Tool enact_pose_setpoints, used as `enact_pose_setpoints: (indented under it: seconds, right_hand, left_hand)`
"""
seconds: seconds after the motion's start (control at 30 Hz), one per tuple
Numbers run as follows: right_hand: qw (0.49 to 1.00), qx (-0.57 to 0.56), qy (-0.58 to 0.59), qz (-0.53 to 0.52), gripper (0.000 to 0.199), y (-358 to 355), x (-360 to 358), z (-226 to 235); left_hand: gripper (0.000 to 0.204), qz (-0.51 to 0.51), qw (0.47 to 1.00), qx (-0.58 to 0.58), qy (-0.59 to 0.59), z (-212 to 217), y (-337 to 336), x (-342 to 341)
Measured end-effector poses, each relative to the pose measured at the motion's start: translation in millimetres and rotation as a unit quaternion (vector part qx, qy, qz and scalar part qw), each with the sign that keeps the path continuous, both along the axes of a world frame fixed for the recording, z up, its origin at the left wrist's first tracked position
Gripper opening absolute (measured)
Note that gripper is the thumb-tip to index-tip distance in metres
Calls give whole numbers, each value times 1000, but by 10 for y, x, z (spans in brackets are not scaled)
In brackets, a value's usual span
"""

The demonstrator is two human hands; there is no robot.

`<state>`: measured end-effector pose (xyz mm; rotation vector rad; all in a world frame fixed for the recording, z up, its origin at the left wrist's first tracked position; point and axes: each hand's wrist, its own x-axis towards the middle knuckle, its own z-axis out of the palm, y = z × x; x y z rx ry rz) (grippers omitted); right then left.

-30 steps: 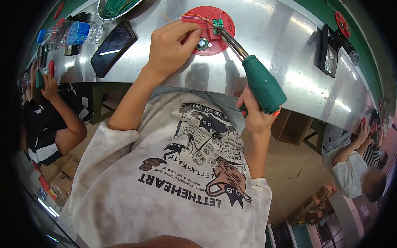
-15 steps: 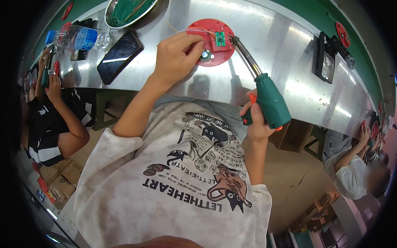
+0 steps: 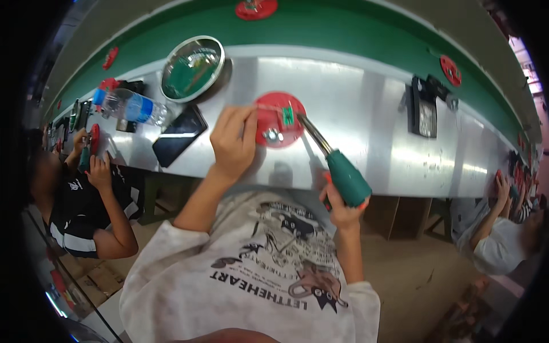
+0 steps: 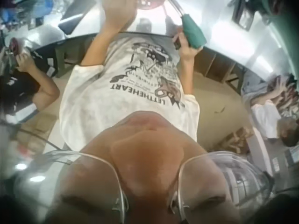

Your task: Soldering electronic components onto a small circuit board fixed to a plastic base.

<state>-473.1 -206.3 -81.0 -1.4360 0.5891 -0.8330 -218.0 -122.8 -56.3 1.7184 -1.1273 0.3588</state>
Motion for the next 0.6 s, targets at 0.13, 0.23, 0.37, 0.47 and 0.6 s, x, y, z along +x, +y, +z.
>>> enact_pose_setpoints:
  seconds: [0.13, 0.23, 0.37, 0.47, 0.6]
  right_hand:
    - [1000, 6, 16, 1, 31, 60, 148, 20]
    - [999, -19, 11, 24, 28, 24, 174, 12]
    - [998, -26, 37, 38, 26, 36, 149, -12]
    - [999, -18, 29, 32, 25, 65, 156, 23]
    - [999, -13, 27, 34, 24, 53, 166, 18]
  left_hand:
    - [15, -107, 993, 38, -11, -69, -87, 4]
    - [15, -103, 991, 85, -25, -209, -112, 21]
    - [15, -83, 993, 77, -35, -262, -129, 34]
    - [14, -73, 993, 80, -47, -279, -105, 20]
    - [15, -80, 993, 70, -59, -314, -106, 42]
